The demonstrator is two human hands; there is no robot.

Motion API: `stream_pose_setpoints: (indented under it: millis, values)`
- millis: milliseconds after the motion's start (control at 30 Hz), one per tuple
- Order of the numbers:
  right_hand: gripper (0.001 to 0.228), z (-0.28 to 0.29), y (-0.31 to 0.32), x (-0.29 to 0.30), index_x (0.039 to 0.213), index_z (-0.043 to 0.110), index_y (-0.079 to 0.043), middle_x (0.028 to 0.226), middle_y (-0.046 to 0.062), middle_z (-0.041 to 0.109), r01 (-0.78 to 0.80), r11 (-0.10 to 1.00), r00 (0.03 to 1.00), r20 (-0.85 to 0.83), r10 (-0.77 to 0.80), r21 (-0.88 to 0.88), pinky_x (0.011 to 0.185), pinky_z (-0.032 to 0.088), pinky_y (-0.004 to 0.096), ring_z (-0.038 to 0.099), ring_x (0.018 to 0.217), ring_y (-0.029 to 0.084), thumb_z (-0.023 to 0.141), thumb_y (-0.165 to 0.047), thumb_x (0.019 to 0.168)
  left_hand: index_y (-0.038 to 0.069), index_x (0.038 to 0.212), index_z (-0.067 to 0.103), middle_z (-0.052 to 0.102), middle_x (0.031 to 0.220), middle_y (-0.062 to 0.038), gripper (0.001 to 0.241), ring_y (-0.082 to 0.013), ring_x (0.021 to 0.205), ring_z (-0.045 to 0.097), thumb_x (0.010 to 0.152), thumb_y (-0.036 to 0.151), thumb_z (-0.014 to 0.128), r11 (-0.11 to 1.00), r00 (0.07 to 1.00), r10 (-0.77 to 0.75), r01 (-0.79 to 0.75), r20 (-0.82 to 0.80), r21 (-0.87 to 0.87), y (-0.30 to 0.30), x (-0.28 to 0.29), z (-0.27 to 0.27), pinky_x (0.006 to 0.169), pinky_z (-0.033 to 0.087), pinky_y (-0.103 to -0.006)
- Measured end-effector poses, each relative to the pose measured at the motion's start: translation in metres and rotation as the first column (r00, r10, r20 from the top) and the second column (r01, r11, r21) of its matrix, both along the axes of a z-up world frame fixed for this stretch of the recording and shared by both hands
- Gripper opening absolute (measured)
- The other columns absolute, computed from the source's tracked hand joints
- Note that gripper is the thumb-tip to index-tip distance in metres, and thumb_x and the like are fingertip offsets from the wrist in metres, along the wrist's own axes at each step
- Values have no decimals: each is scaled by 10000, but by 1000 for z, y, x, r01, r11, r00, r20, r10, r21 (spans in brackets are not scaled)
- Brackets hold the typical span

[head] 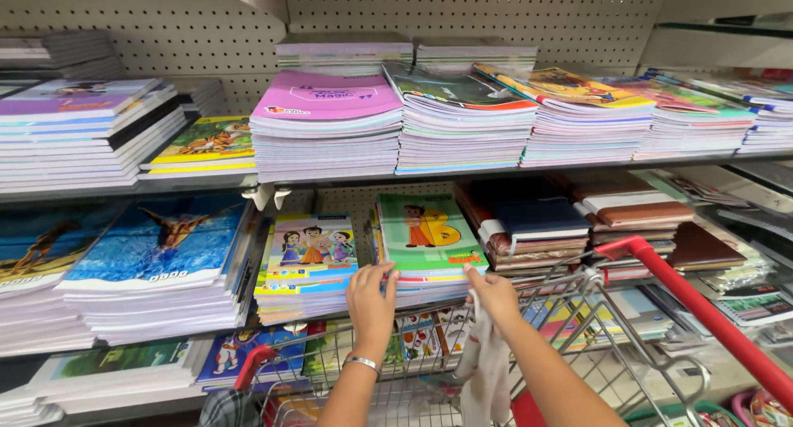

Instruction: The person is seen cleaning and organizing stationery items like books and notebooks on a shelf in a store.

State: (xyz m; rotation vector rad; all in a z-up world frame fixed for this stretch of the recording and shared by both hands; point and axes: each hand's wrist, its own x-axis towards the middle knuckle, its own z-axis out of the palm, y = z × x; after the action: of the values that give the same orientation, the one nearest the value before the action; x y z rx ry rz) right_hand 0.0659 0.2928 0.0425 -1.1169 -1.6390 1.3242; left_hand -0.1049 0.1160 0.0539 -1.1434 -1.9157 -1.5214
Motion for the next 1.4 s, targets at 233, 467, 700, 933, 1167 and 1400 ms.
stream_pose_setpoints:
  millis: [233,467,700,933,1167,1400]
  values:
    - [591,-4,-3,2,768,691,33,631,50,623,7,996,1000,-30,-10,-92,509,454,307,595,549,153,739,-550,848,124,1082,745,728,1113,-32,189,-262,1106,636,960,252,678,1000,999,-13,12,32,7,0,7,-5,995,487,-415]
    - [596,-48,-40,7,793,722,-8,659,94,678,-120,984,975,172,142,-130,559,508,322,648,576,178,637,-588,899,89,1375,615,593,1391,-173,501,-373,1264,523,874,58,626,995,976,-22,1,-215,-97,-43,20,-14,1044,436,-470]
    - [288,-133,-55,4,1008,735,-63,971,46,796,-610,767,763,410,500,200,865,563,290,732,930,125,737,-298,841,207,1193,698,640,1375,-70,298,-327,1319,560,902,147,686,898,987,-92,139,131,-419,-90,19,-100,1108,463,-429]
    - [318,-11,-156,30,1277,628,-86,1204,93,736,-636,762,770,43,636,118,967,547,327,684,1114,173,592,-97,961,246,1481,452,523,1482,-36,803,-216,1368,477,787,340,844,581,512,-481,794,712,-179,-122,47,-111,1100,389,-381]
    - [474,21,-148,78,1394,485,-74,1275,124,671,-370,922,838,-386,385,114,959,561,360,698,1120,241,515,18,929,122,1224,731,775,1116,-108,513,-222,986,729,835,444,822,397,651,-452,759,610,-516,-110,40,-160,885,568,-378]
    - [352,-50,-71,106,1320,623,-53,1232,175,695,-28,996,986,-159,41,84,910,552,395,682,1074,307,576,-164,990,178,1106,797,796,916,-118,306,-242,780,726,854,352,799,471,798,-229,592,557,-655,-143,43,-106,744,540,-363]
